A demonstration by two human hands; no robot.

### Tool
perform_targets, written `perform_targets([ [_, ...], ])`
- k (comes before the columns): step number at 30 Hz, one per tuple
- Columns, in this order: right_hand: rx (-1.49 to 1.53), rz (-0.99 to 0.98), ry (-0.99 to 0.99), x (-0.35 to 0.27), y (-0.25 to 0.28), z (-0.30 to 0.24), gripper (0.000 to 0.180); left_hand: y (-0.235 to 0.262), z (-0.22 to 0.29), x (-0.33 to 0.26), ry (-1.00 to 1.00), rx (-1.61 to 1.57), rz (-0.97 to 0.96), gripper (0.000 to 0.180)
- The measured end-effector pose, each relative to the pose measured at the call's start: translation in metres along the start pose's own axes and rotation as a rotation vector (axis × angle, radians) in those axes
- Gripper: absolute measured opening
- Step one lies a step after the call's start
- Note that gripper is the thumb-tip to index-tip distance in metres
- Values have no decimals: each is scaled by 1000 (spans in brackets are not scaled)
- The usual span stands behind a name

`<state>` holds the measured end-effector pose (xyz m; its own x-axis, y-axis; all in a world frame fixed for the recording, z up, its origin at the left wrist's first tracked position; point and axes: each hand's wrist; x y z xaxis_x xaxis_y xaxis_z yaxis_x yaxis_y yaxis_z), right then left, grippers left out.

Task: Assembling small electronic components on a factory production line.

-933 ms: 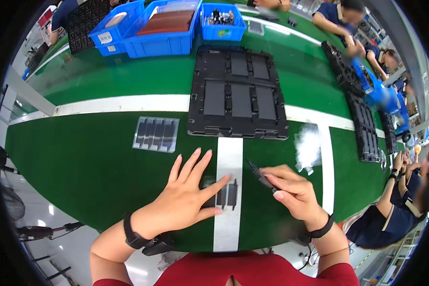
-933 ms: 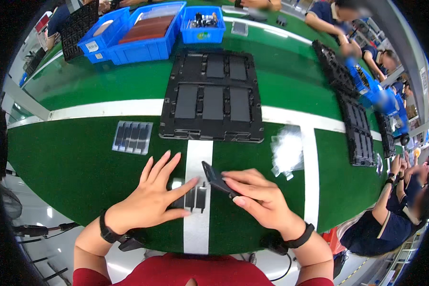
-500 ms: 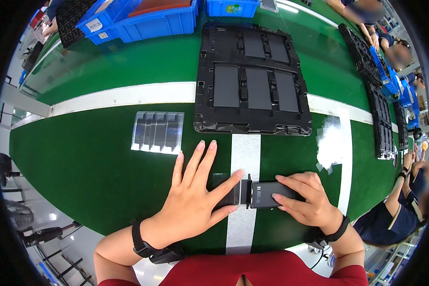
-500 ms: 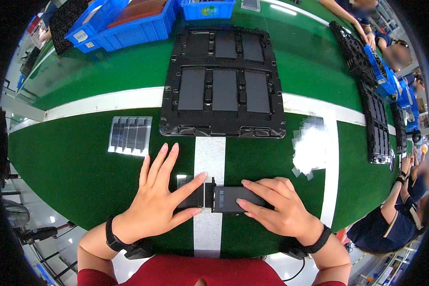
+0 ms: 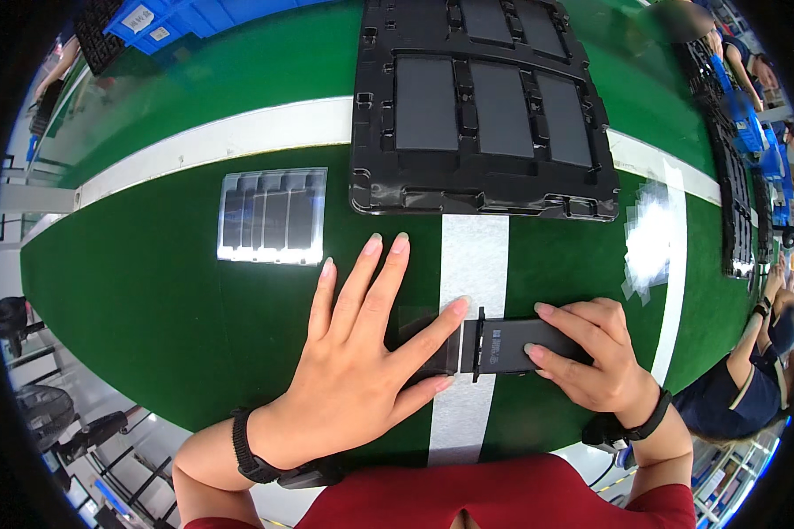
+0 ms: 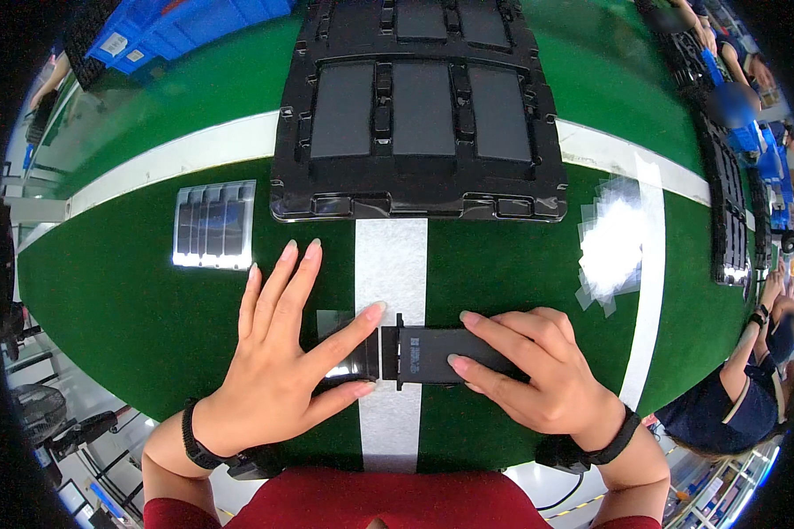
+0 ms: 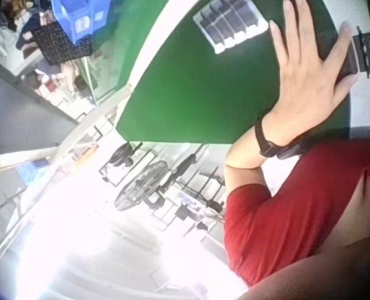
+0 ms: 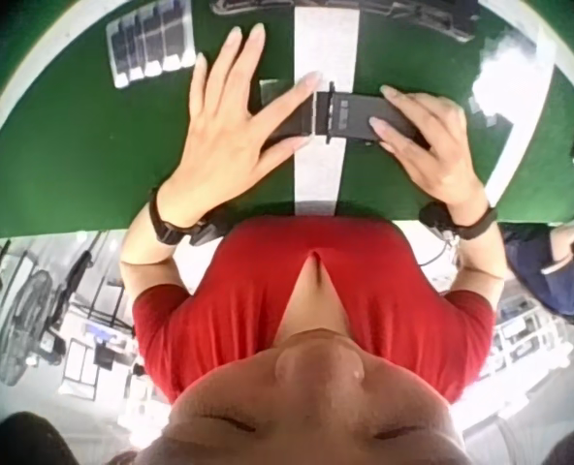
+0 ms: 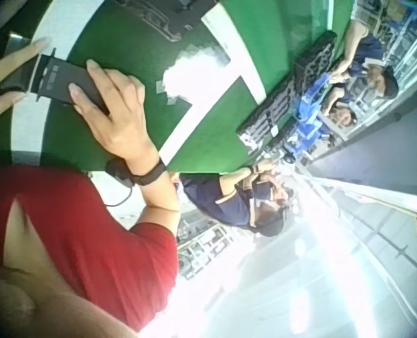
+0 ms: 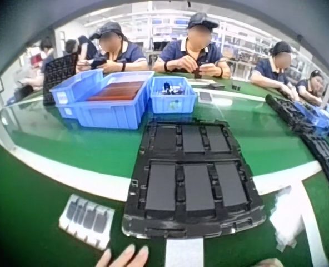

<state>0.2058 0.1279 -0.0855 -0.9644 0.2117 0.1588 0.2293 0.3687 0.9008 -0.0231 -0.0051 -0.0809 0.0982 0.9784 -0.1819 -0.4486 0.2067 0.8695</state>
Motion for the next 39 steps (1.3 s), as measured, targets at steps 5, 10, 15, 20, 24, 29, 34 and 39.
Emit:
perform_targets([
  [5,-3,9,-6,-1,0,-1,31,1,1,-1,10,-4,-20,60],
  [10,16,7,-21,0,-1,-2,29,1,1,0,21,0,-29,60],
  [15,10,12,-20,-1,-3,-1,28,0,1,0,23,1,-35,60],
  [20,-2,9,-18,-1,0,-2,26,2,2,0,24,13,-43,61],
  [24,3,6,-18,-1,-1,-1,27,1,2,1,28,13,-44,61],
  [29,3,13,-12,0,-2,-1,27,2,2,1,29,15,-44,61],
  [34,-3,11,-13,-1,-1,-1,28,2,3,1,28,22,-50,60],
  [39,-6,9,-13,-2,-1,-1,27,1,3,1,26,24,-46,60],
])
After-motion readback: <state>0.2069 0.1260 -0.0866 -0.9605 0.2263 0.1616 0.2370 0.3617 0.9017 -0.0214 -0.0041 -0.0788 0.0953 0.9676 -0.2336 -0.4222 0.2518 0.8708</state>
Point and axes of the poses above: each hand's wrist, its own x-axis towards the middle knuckle, its own y-axis out of the back of the hand, z = x × y, and after that the axes turned 4 degrees about -z, right-handed
